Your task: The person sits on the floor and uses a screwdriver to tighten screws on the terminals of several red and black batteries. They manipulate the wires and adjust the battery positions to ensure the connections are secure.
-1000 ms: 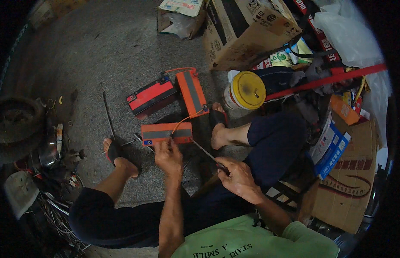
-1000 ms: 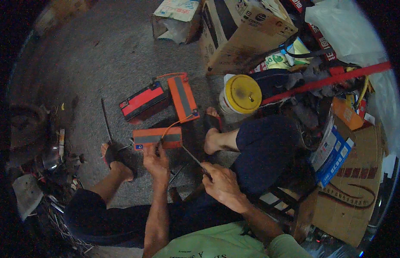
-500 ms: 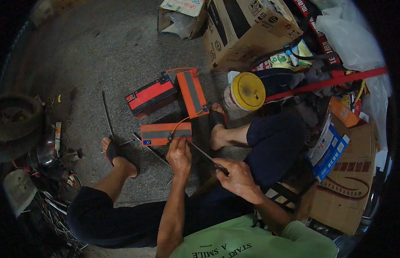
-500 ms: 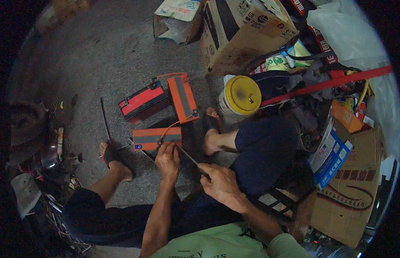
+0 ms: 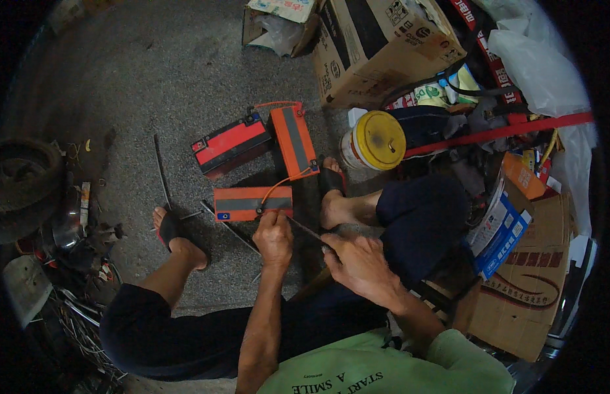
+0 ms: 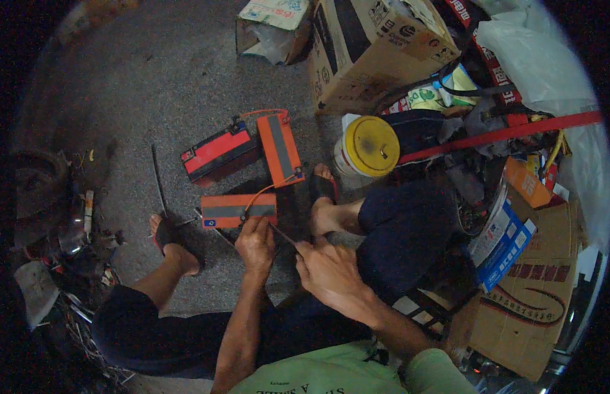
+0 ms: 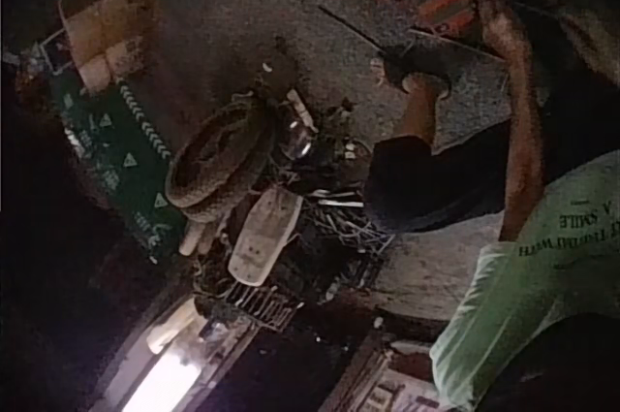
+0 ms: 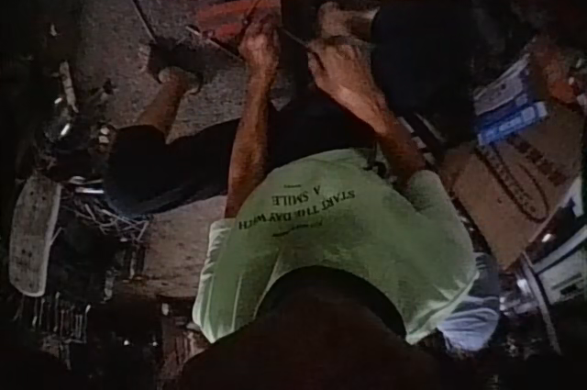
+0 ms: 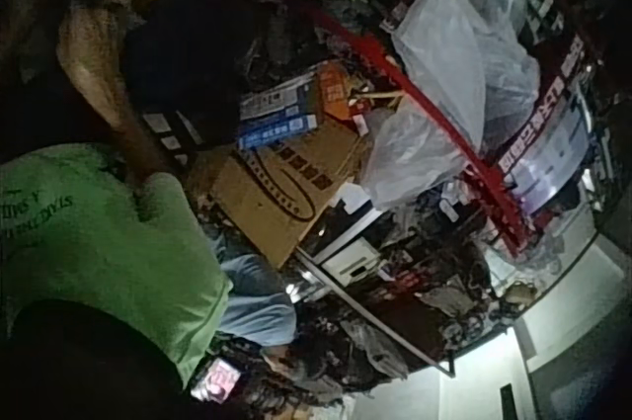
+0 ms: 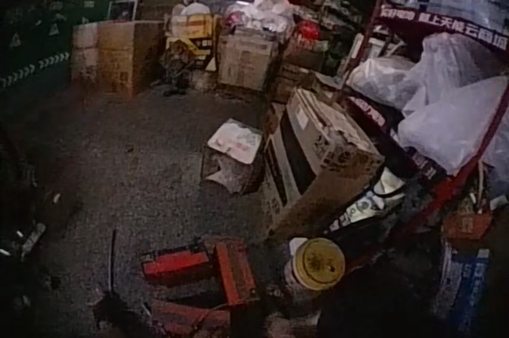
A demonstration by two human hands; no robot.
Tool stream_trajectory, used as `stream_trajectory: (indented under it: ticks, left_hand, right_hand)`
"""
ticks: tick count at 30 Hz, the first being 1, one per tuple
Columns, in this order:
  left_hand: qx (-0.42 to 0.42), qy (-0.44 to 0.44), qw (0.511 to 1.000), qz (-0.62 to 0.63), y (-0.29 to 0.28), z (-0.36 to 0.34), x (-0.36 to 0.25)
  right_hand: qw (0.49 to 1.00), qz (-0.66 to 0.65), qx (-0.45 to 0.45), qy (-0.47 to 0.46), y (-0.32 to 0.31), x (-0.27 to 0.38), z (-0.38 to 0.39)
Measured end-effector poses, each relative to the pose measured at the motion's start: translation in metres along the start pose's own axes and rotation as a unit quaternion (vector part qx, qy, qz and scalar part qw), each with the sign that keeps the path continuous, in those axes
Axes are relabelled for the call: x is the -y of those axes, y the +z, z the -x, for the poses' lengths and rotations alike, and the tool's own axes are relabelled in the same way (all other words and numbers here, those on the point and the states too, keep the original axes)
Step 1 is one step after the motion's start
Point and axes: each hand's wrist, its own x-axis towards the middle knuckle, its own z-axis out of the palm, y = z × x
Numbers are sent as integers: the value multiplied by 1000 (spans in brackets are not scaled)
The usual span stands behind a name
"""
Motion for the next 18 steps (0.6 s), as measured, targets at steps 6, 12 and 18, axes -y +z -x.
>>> stream_trajectory:
  ticks: [6, 12, 18]
  left_hand:
    - [5, -5, 1000, 6, 3, 0, 3]
    - [-44, -13, 998, 53, 9, 2, 7]
    - [-9, -96, 983, 159, 22, 11, 20]
  right_hand:
    - [982, 12, -185, -38, -11, 31, -41]
    - [927, -139, -336, -96, 10, 35, -53]
    - [859, -460, -172, -145, 19, 45, -59]
